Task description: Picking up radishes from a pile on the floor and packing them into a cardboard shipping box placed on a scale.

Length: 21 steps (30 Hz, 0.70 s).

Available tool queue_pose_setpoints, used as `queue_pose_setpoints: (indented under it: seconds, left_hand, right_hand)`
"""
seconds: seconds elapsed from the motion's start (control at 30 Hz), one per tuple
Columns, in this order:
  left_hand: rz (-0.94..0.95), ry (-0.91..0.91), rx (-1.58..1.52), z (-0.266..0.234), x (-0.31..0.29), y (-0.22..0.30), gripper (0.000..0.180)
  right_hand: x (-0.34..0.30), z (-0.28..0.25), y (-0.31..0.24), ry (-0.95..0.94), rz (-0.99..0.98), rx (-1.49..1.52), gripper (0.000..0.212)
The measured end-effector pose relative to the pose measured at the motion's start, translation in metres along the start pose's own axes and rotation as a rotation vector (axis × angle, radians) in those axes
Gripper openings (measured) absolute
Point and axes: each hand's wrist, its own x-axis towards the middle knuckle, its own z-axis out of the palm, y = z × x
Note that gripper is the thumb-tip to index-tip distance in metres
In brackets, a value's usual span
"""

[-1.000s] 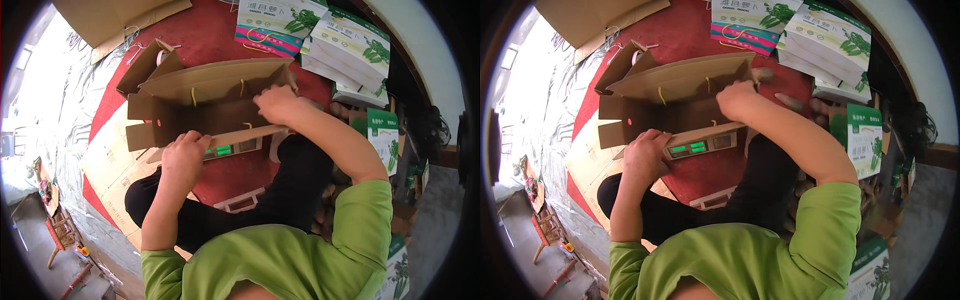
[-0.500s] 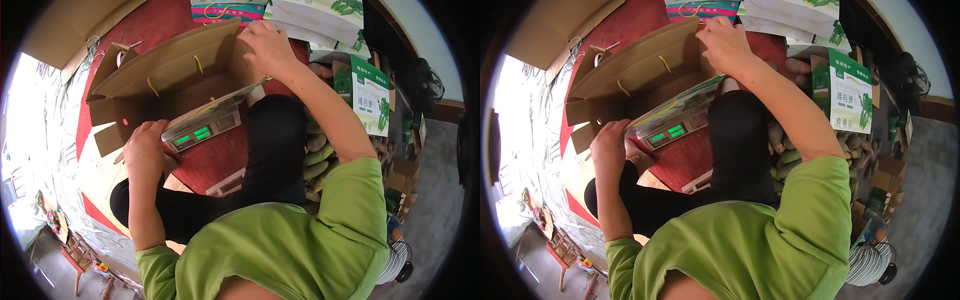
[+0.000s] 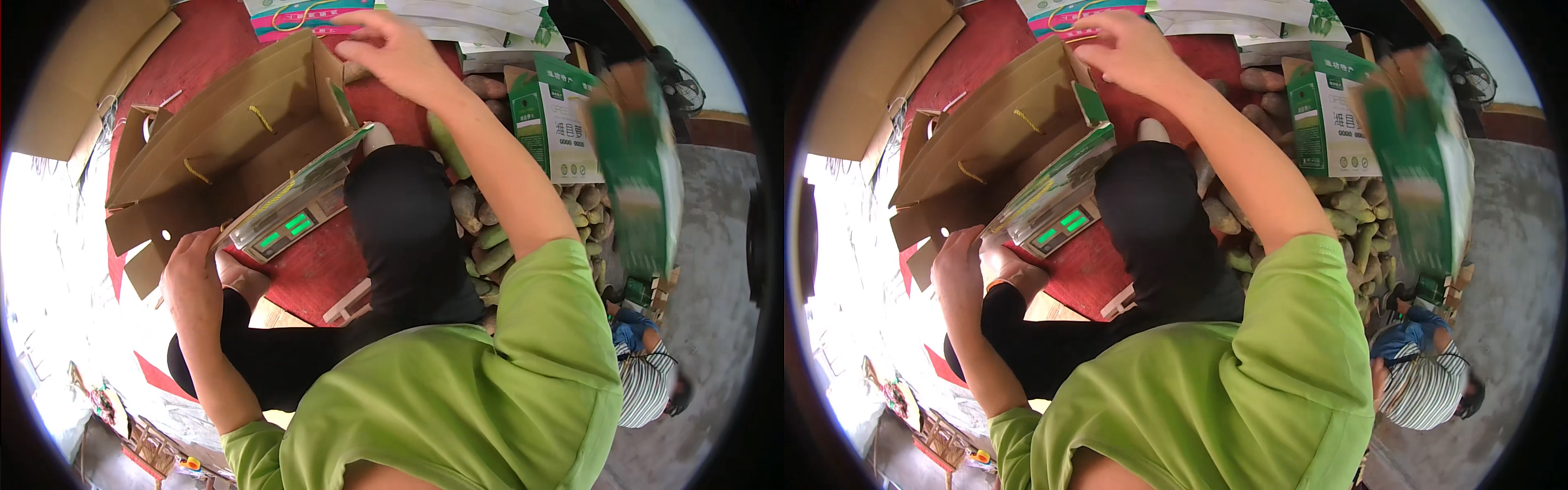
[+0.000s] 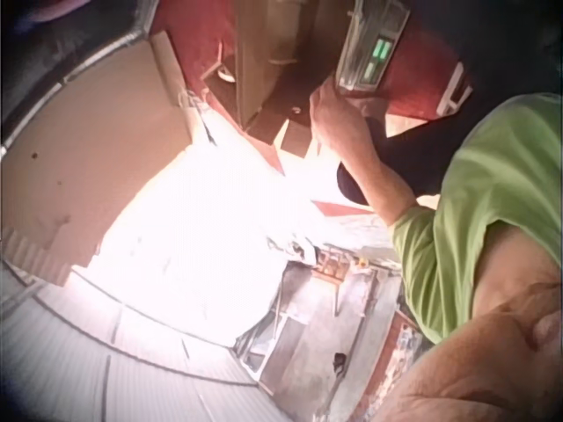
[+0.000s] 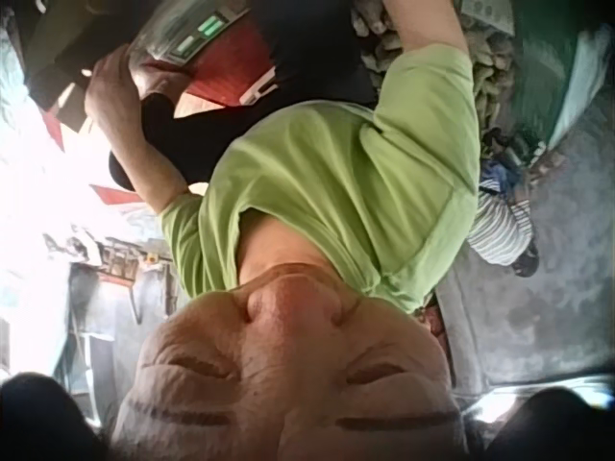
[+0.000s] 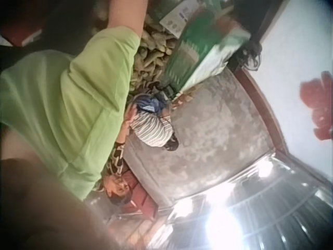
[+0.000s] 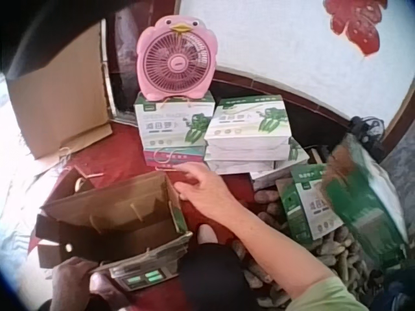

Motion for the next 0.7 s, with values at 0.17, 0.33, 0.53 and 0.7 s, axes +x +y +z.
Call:
queue_pose_setpoints:
  seconds: [0.17,0.33,0.53,0.7]
  left_hand:
    - [0.028,0.041,-0.006,0.002,0.002,0.004,0.02]
    - [0.025,0.028,0.003,0.005,0.005,0.006,0.02]
    - [0.042,-0.003,-0.035,0.002,0.006,0.005,0.022]
    - [-0.012,-0.011,0.0,-0.001,0.006,0.009,0.023]
  right_hand:
    - [-0.046,-0.038,0.067,0.223,0.204,0.164,0.029]
    - [-0.128,-0.046,0.196,0.19,0.341,-0.44,0.032]
    - [-0.174,-0.049,0.257,0.074,0.816,-0.84,0.051]
    - [-0.164,-0.031,0.258,-0.053,0.938,-1.068,0.062]
